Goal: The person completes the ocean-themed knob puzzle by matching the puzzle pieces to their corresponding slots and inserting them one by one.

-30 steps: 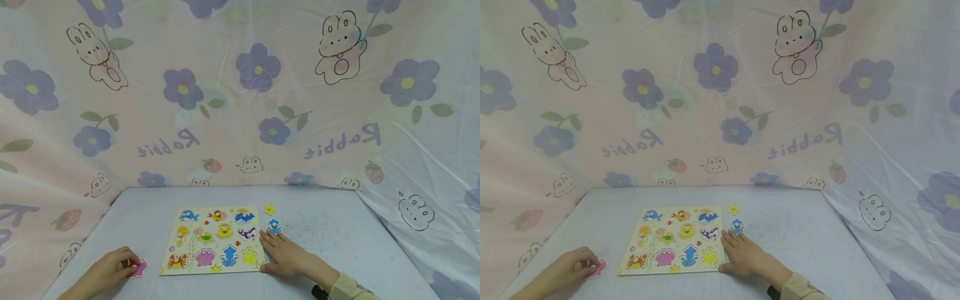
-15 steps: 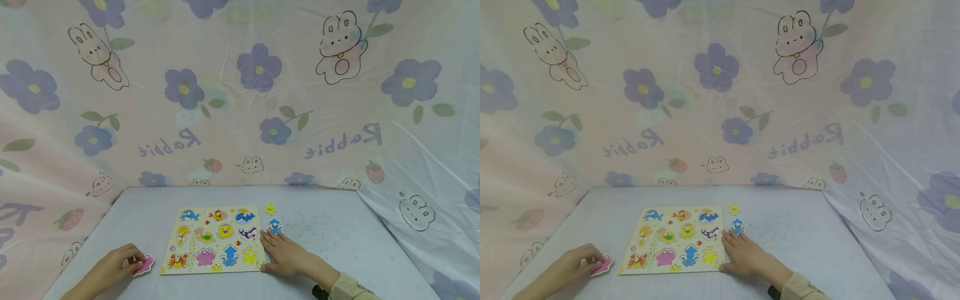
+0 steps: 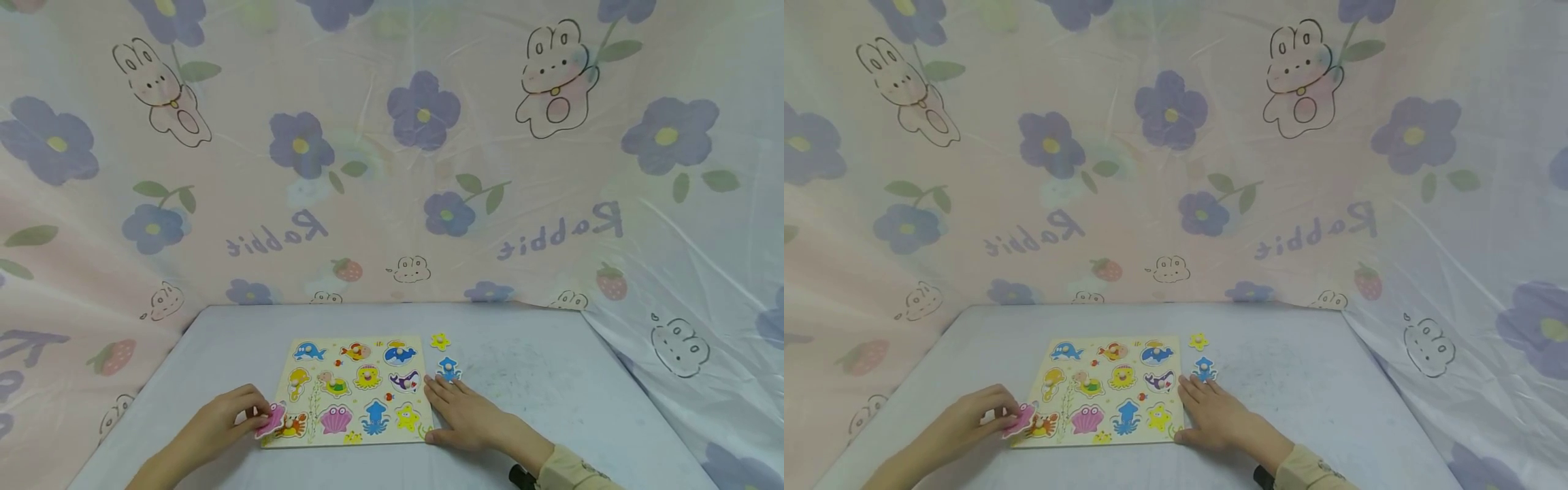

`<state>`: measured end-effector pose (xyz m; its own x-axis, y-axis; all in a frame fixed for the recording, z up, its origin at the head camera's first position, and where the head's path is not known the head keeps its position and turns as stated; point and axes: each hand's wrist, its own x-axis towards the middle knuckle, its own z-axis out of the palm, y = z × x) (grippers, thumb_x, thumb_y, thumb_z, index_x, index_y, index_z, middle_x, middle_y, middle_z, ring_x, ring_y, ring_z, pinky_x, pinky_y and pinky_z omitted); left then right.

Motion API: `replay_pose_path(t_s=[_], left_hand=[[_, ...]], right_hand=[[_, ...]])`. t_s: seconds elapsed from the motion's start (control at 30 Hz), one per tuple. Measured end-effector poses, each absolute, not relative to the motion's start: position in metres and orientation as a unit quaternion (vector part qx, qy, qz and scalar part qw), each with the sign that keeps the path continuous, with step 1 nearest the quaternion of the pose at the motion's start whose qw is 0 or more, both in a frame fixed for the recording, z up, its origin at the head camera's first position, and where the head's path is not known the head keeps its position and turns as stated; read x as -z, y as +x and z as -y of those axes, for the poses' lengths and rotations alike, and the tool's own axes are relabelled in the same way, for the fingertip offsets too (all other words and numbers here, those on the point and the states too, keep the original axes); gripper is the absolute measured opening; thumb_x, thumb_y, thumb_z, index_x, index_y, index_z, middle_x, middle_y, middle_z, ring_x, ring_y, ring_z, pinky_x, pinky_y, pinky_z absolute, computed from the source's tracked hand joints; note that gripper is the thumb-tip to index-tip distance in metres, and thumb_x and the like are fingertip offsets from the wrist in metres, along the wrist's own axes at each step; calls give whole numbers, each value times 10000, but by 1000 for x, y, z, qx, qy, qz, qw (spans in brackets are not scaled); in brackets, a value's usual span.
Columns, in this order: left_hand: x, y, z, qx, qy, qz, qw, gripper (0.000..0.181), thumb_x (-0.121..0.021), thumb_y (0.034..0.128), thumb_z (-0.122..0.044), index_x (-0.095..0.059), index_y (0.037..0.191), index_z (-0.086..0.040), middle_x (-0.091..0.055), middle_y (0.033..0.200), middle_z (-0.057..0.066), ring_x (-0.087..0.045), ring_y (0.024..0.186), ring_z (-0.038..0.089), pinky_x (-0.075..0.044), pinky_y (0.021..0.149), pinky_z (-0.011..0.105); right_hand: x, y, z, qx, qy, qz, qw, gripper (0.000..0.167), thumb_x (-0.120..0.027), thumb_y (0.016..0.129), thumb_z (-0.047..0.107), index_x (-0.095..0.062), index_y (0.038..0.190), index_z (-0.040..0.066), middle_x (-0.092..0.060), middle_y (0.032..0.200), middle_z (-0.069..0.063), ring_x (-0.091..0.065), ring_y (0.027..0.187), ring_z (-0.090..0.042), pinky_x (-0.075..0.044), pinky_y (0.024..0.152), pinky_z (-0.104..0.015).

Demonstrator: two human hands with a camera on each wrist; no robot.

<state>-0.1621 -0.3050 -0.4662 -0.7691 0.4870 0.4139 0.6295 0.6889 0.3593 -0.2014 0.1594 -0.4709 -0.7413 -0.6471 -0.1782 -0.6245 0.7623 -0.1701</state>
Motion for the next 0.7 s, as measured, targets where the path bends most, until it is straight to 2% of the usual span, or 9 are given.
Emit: replay_pose_path(t_s=[0.3, 0.7], left_hand=[[462, -174, 271, 235, -324, 911, 98, 203, -816, 904, -165, -694, 960, -317, -598, 972, -227, -550, 827, -50, -503, 659, 211], [465, -192, 237, 213, -359, 908, 40, 135, -806, 923, -176, -713, 959, -267, -601, 963, -208, -542, 813, -45, -511, 698, 197]], right_hand=[[472, -202, -160, 50, -340, -932, 114, 901, -552, 978, 661, -372, 1595, 31, -286, 1692, -121, -237, 1565, -338, -216, 1245, -542], [473, -203, -160, 51, -340, -932, 112, 909, -547, 975, 673, -376, 1592, 28, -289, 1689, -126, -240, 1563, -345, -216, 1244, -545]])
